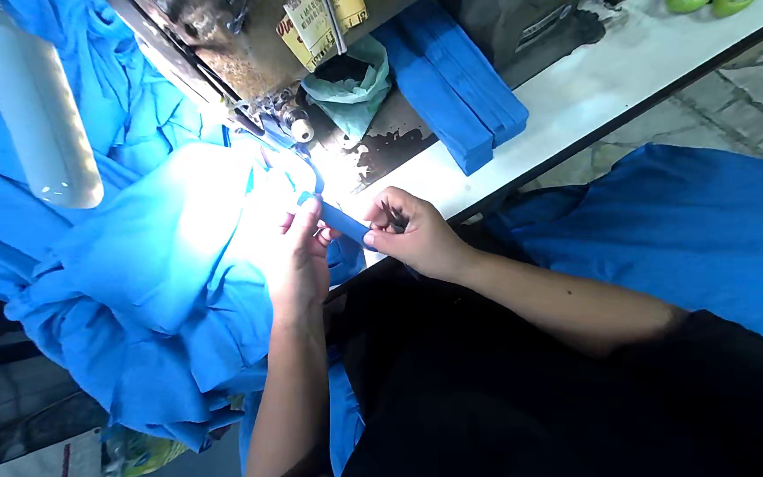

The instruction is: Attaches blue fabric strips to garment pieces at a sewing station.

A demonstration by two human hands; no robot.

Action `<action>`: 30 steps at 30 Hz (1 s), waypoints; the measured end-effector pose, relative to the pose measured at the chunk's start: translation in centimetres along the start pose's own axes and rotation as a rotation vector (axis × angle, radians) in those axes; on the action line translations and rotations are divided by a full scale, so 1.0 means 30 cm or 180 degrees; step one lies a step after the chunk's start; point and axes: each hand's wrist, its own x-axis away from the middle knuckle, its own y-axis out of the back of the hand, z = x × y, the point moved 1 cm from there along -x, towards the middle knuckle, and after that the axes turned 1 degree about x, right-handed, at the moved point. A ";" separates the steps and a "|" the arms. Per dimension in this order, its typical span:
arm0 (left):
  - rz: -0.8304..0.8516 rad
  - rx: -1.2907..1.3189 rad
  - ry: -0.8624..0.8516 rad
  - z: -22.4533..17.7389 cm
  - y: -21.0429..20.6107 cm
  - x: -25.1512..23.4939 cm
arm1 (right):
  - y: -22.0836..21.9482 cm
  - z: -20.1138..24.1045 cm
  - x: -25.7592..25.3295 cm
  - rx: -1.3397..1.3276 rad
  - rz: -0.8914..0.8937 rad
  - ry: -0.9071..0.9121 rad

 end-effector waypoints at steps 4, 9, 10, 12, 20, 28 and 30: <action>0.0084 -0.0261 0.0128 0.011 0.049 -0.008 | 0.004 0.013 -0.006 0.0375 0.0415 -0.0605; 0.1425 -0.0477 -0.0116 -0.039 0.144 -0.053 | 0.004 0.088 0.001 0.0264 0.1726 -0.0459; 0.1574 -0.0559 -0.0066 -0.045 0.151 -0.078 | -0.006 0.083 -0.013 0.0435 0.1714 -0.0243; 0.1466 -0.1129 0.0057 -0.043 0.159 -0.131 | -0.021 0.051 -0.068 0.1141 0.1713 0.0045; 0.1133 -0.3967 -0.0734 0.006 0.159 -0.154 | -0.027 0.014 -0.149 0.2122 0.2272 -0.0317; 0.1643 -0.4009 -0.0967 0.061 0.152 -0.190 | -0.015 0.014 -0.156 0.2091 0.2234 -0.0334; 0.1518 -0.4234 -0.0946 0.067 0.149 -0.218 | -0.035 0.005 -0.177 0.2062 0.2123 -0.0451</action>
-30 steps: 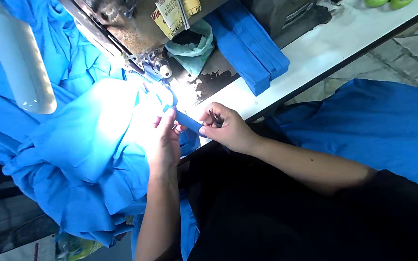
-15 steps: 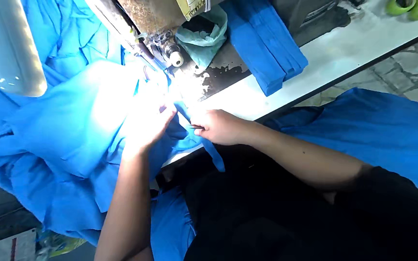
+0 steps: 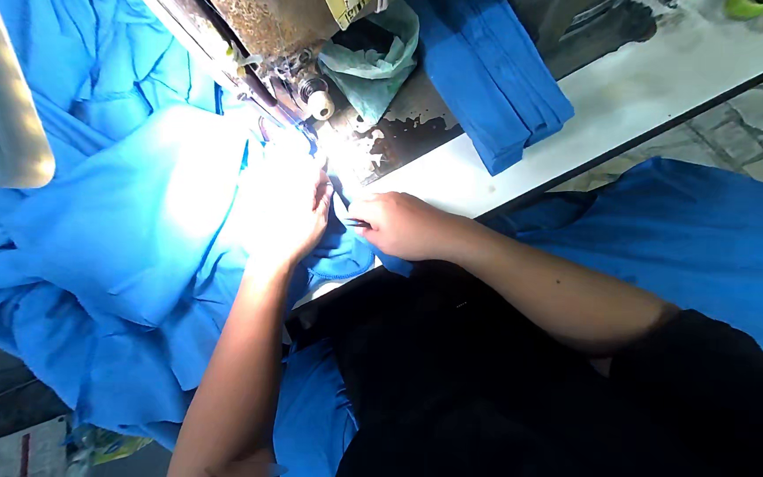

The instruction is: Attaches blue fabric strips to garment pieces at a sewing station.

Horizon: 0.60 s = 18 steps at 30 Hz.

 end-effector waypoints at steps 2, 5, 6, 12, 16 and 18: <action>-0.0060 -0.0203 -0.0111 0.006 -0.017 -0.008 | -0.006 0.001 -0.010 0.0018 -0.0040 -0.0064; -0.0107 -0.0252 -0.0365 0.017 -0.047 -0.001 | -0.019 0.008 0.003 0.0137 -0.0021 -0.0163; -0.0094 -0.0244 -0.0374 0.016 -0.051 -0.002 | -0.024 0.008 0.002 0.0181 -0.0041 -0.0166; -0.0097 -0.0285 -0.0191 0.016 -0.056 -0.027 | -0.039 0.018 -0.016 0.0362 -0.0387 -0.0190; -0.0300 -0.0463 -0.0239 -0.007 -0.090 0.040 | -0.051 0.017 0.024 0.0356 -0.0386 -0.0086; -0.0399 -0.0536 -0.0248 -0.011 -0.101 0.061 | -0.051 0.009 0.040 0.0294 -0.0324 0.0015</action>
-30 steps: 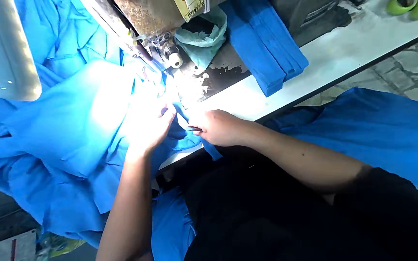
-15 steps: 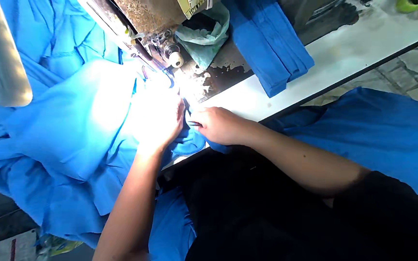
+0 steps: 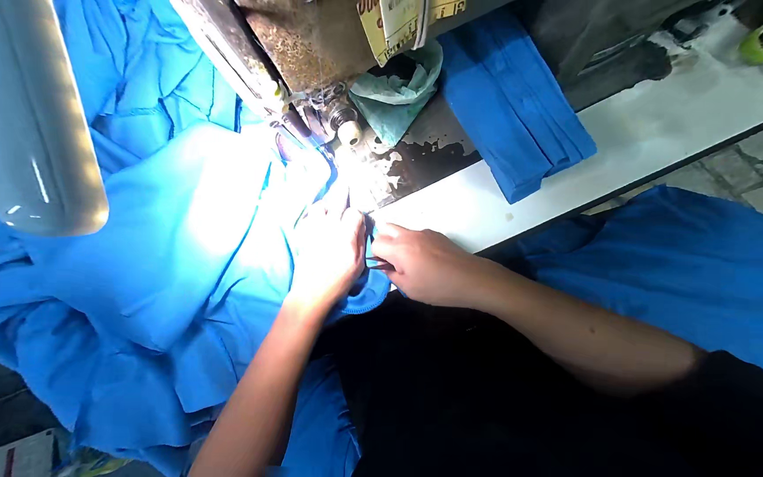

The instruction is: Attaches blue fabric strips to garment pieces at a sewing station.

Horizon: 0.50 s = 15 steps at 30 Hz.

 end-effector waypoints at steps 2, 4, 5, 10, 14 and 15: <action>0.0188 0.0209 0.0110 0.006 0.030 -0.021 | 0.004 0.002 -0.006 -0.0016 0.0063 -0.0056; 0.0468 0.0458 0.0315 0.012 0.063 -0.061 | 0.006 0.006 -0.024 -0.0060 0.0048 -0.0191; 0.0463 0.0508 0.0327 0.015 0.068 -0.069 | 0.008 0.009 -0.032 -0.0066 0.0032 -0.0232; 0.0369 0.0676 0.0247 0.030 0.072 -0.029 | 0.020 0.006 -0.031 -0.0179 0.0081 -0.0165; 0.0687 0.0534 0.0516 0.060 0.104 -0.083 | 0.025 0.009 -0.056 -0.0180 0.0112 -0.0263; 0.0775 0.0443 0.0592 0.059 0.113 -0.099 | 0.025 0.011 -0.063 -0.0166 0.0117 -0.0291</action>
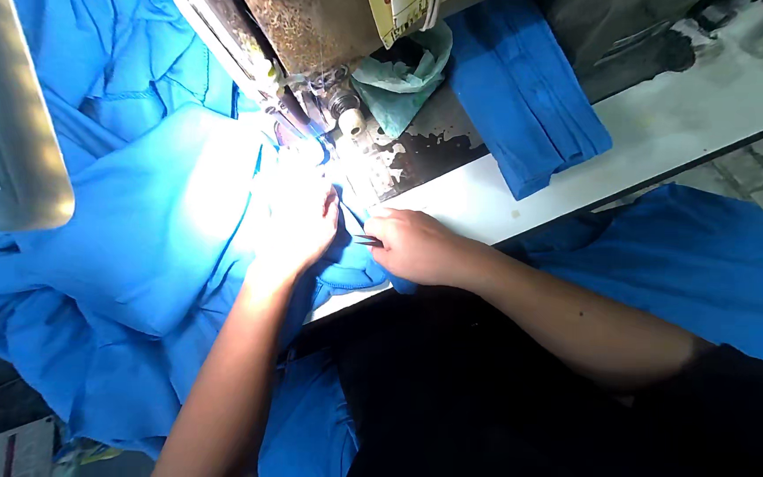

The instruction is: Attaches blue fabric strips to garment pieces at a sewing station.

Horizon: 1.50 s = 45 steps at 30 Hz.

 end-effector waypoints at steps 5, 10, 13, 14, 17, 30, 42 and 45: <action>-0.0390 -0.0351 -0.0107 -0.001 -0.023 0.043 | -0.002 0.010 0.007 0.0078 0.0033 -0.0092; -0.0400 0.0016 -0.0530 0.010 -0.038 0.027 | -0.002 0.002 0.017 0.0042 0.0038 -0.0018; -0.0526 -0.0127 -0.0817 0.015 -0.072 0.031 | 0.000 0.001 0.016 0.0051 0.0076 -0.0003; -0.0515 -0.0083 -0.0826 0.013 -0.071 0.038 | 0.002 0.000 0.017 0.0039 0.0092 -0.0006; -0.0424 0.0168 -0.0608 0.009 -0.043 0.035 | 0.001 0.003 0.010 -0.0021 0.0076 -0.0047; -0.0599 0.0085 0.0012 -0.005 -0.012 -0.039 | 0.014 0.000 -0.039 -0.0101 -0.0027 -0.0266; 0.0153 -0.0294 0.1144 -0.039 0.049 -0.142 | 0.043 0.012 -0.082 0.0050 0.0100 -0.0404; 0.0199 -0.0074 0.1163 -0.001 0.051 -0.166 | 0.042 0.010 -0.077 -0.0011 0.0051 -0.0411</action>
